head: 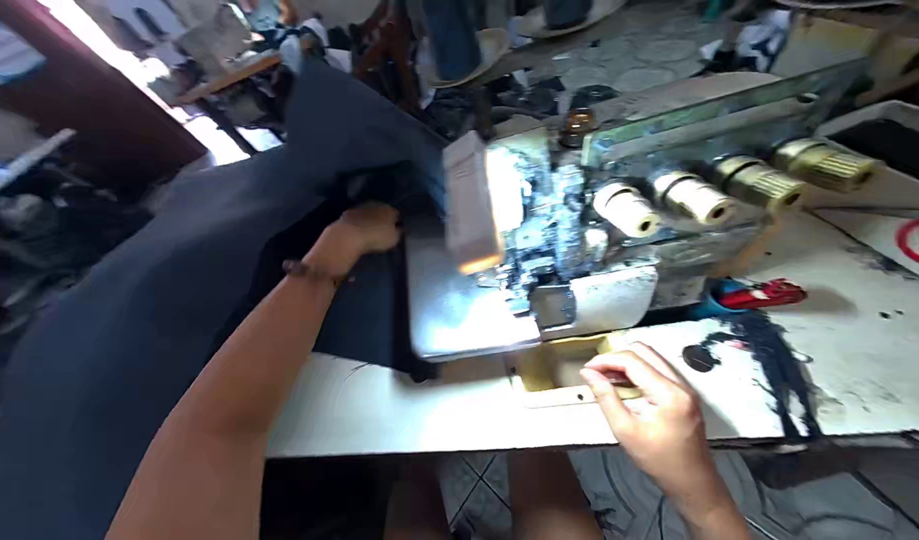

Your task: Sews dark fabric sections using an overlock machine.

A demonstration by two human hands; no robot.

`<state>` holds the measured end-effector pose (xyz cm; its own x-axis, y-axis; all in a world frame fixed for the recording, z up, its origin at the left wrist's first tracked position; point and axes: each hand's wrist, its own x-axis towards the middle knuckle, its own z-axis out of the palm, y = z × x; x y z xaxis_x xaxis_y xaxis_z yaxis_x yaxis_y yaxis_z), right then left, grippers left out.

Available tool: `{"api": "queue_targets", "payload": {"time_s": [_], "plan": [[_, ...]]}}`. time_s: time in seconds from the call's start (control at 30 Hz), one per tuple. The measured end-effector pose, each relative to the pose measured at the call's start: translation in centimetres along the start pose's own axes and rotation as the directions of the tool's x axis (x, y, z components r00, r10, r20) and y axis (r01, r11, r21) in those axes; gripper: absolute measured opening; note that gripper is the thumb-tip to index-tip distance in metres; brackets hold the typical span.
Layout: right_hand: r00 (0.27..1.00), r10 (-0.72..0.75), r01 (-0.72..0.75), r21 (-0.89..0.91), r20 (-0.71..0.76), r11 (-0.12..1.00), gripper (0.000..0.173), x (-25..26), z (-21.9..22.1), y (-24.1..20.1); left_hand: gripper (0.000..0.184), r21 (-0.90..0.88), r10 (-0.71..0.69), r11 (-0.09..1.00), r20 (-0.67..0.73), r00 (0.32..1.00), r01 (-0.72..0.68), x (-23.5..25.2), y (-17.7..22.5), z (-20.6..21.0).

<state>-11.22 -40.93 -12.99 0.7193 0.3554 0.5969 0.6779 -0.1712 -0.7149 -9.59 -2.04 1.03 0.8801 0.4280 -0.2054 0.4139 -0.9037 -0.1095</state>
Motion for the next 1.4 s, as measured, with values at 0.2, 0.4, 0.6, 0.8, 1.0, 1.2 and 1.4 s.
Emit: {"api": "queue_targets", "payload": {"time_s": [0.2,0.4,0.6,0.8,1.0,1.2,1.4], "plan": [[0.998,-0.028,0.03,-0.043,0.054,0.999,0.029,0.1,-0.3,-0.2,0.03,-0.115,-0.126,0.99,-0.421,0.898,0.085,-22.0,-7.7,-0.6],[0.996,-0.02,0.031,-0.134,0.083,0.991,0.036,0.0,-0.1,-0.6,0.045,-0.25,-0.322,0.943,-0.532,0.783,0.218,-27.3,-13.1,5.5],[0.998,0.009,-0.002,-0.13,0.055,0.991,0.034,0.1,-1.0,-1.1,0.027,-0.402,-0.325,0.912,-0.58,0.747,0.084,-27.5,-14.3,4.6],[0.999,0.047,-0.047,-0.012,-0.022,0.999,0.029,-0.5,-1.1,-2.3,0.034,-0.503,-0.486,0.831,-0.444,0.753,0.239,-28.2,-13.8,1.9],[0.738,0.092,-0.584,0.566,0.668,0.582,0.045,-7.6,2.8,-10.7,0.034,-0.589,-0.192,0.808,-0.309,0.932,-0.029,-32.6,-3.2,5.0],[0.465,0.199,-0.882,0.433,0.863,0.183,0.044,-8.2,6.2,-12.9,0.033,-0.837,0.299,0.537,0.07,0.952,-0.108,-39.7,7.1,15.3],[0.513,0.392,-0.859,0.456,0.764,0.235,0.021,-8.8,5.6,-11.8,0.037,-0.587,0.647,0.544,-0.163,0.745,-0.6,-37.1,6.6,14.4]]}}
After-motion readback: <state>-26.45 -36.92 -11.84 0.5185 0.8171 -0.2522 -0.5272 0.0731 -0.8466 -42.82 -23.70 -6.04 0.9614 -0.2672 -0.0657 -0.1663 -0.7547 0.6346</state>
